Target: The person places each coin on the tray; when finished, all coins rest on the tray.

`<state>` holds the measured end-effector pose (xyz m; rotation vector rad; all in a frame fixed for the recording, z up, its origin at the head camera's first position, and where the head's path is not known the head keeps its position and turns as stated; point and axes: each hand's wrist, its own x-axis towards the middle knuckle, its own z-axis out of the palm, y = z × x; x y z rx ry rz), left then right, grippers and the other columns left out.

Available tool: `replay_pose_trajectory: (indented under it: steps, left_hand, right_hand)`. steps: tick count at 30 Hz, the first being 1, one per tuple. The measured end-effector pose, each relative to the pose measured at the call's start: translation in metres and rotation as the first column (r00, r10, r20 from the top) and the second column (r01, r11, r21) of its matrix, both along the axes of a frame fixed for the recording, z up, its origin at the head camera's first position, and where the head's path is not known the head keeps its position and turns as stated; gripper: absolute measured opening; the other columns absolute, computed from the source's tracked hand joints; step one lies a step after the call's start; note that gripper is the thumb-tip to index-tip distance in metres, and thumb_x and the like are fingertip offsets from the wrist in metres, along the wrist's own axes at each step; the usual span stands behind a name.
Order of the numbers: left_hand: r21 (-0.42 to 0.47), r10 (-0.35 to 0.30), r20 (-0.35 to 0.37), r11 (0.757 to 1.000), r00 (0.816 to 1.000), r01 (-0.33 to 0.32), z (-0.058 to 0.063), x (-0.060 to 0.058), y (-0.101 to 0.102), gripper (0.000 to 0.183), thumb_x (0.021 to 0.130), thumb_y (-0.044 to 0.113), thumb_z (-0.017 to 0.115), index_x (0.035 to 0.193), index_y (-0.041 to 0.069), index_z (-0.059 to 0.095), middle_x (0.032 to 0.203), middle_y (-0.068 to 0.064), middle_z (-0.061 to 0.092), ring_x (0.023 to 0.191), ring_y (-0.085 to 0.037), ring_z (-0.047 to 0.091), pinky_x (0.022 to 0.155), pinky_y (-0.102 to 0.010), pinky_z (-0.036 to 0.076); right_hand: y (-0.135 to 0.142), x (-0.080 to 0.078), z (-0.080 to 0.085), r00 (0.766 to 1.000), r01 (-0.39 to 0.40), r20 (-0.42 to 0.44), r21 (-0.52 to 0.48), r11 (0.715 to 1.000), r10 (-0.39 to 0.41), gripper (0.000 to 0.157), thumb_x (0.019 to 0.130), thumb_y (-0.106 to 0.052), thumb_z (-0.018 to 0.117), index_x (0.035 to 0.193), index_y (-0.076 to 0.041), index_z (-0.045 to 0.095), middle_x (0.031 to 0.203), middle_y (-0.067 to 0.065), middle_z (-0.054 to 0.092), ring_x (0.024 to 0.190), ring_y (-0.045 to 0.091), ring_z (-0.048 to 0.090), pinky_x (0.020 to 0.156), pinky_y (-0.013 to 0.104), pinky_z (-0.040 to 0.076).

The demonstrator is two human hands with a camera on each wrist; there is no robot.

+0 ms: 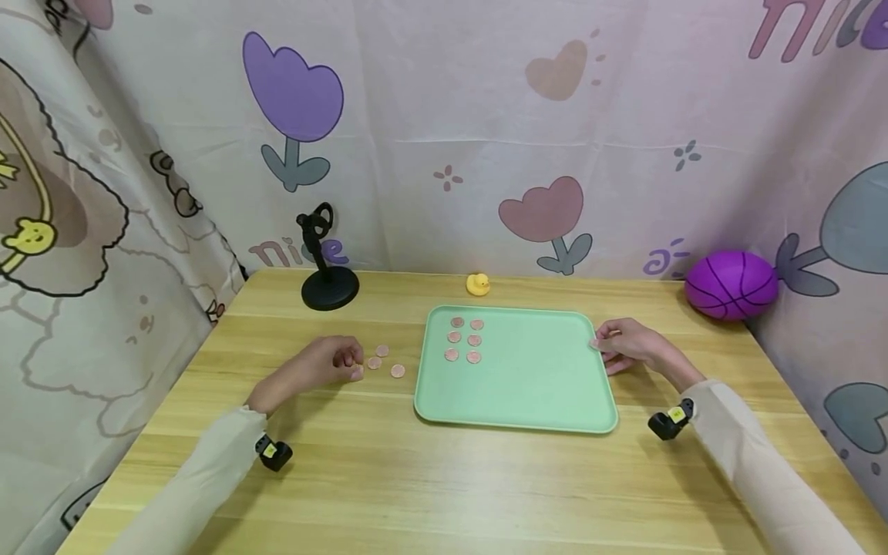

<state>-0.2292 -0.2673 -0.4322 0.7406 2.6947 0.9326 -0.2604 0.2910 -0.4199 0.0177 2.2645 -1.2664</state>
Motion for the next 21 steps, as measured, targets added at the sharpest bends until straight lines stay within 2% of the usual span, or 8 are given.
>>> replay_pose_trajectory:
  steps: [5,10,14,17,19,21]
  left_hand:
    - [0.024,0.055,-0.04,0.998,0.998,-0.054,-0.003,0.001,0.001,0.016,0.091,0.005,0.081,0.092,0.005,0.065,0.08,-0.002,0.062,0.073,-0.013,0.053,0.066,-0.023,0.045]
    - [0.096,0.138,-0.042,0.986,0.99,-0.133,-0.007,0.0,0.003,0.012,0.093,0.0,0.077,0.089,0.004,0.066,0.08,-0.005,0.069,0.07,-0.014,0.062,0.062,-0.023,0.055]
    - [0.166,0.157,-0.115,0.977,0.981,-0.137,-0.007,0.004,0.009,0.007,0.095,-0.001,0.074,0.092,0.005,0.073,0.083,-0.005,0.073,0.071,-0.013,0.066,0.065,-0.023,0.056]
    - [0.201,0.162,-0.184,0.972,0.97,-0.124,-0.003,0.006,0.021,0.006,0.096,0.0,0.073,0.095,0.005,0.077,0.089,-0.006,0.076,0.076,-0.012,0.069,0.07,-0.02,0.055]
    - [0.244,0.165,-0.172,0.962,0.971,-0.121,0.001,0.006,0.031,0.006,0.096,-0.001,0.073,0.098,0.003,0.078,0.093,-0.009,0.078,0.078,-0.013,0.071,0.072,-0.02,0.057]
    - [0.289,0.178,-0.123,0.948,0.976,-0.137,0.004,0.007,0.044,0.006,0.096,0.0,0.073,0.1,0.001,0.078,0.097,-0.012,0.079,0.079,-0.014,0.073,0.072,-0.021,0.058]
  right_hand:
    - [0.001,-0.001,-0.002,1.0,-0.002,-0.007,0.003,1.0,0.002,0.02,0.107,-0.007,0.056,0.116,0.01,0.051,0.092,0.009,0.056,0.081,0.017,0.062,0.075,0.036,0.064]
    - [0.001,0.002,-0.001,1.0,-0.004,-0.016,-0.01,1.0,0.004,0.018,0.107,-0.006,0.057,0.114,0.009,0.052,0.092,0.009,0.058,0.081,0.018,0.063,0.075,0.036,0.064]
    - [-0.003,0.001,-0.001,1.0,0.004,-0.016,0.002,1.0,-0.004,0.02,0.106,-0.007,0.058,0.116,0.01,0.053,0.091,0.009,0.059,0.081,0.018,0.063,0.074,0.036,0.064]
    - [-0.003,0.001,0.0,1.0,0.014,-0.019,0.018,1.0,-0.013,0.02,0.106,-0.007,0.058,0.117,0.01,0.053,0.092,0.009,0.058,0.081,0.018,0.062,0.074,0.037,0.064]
    - [-0.003,0.002,0.0,1.0,0.015,-0.021,0.025,1.0,-0.015,0.02,0.107,-0.007,0.058,0.116,0.01,0.052,0.093,0.009,0.057,0.082,0.019,0.062,0.074,0.037,0.064]
    - [-0.003,0.003,0.001,1.0,0.02,-0.017,0.026,0.999,-0.019,0.02,0.107,-0.007,0.058,0.116,0.009,0.052,0.094,0.01,0.057,0.082,0.018,0.062,0.074,0.037,0.064]
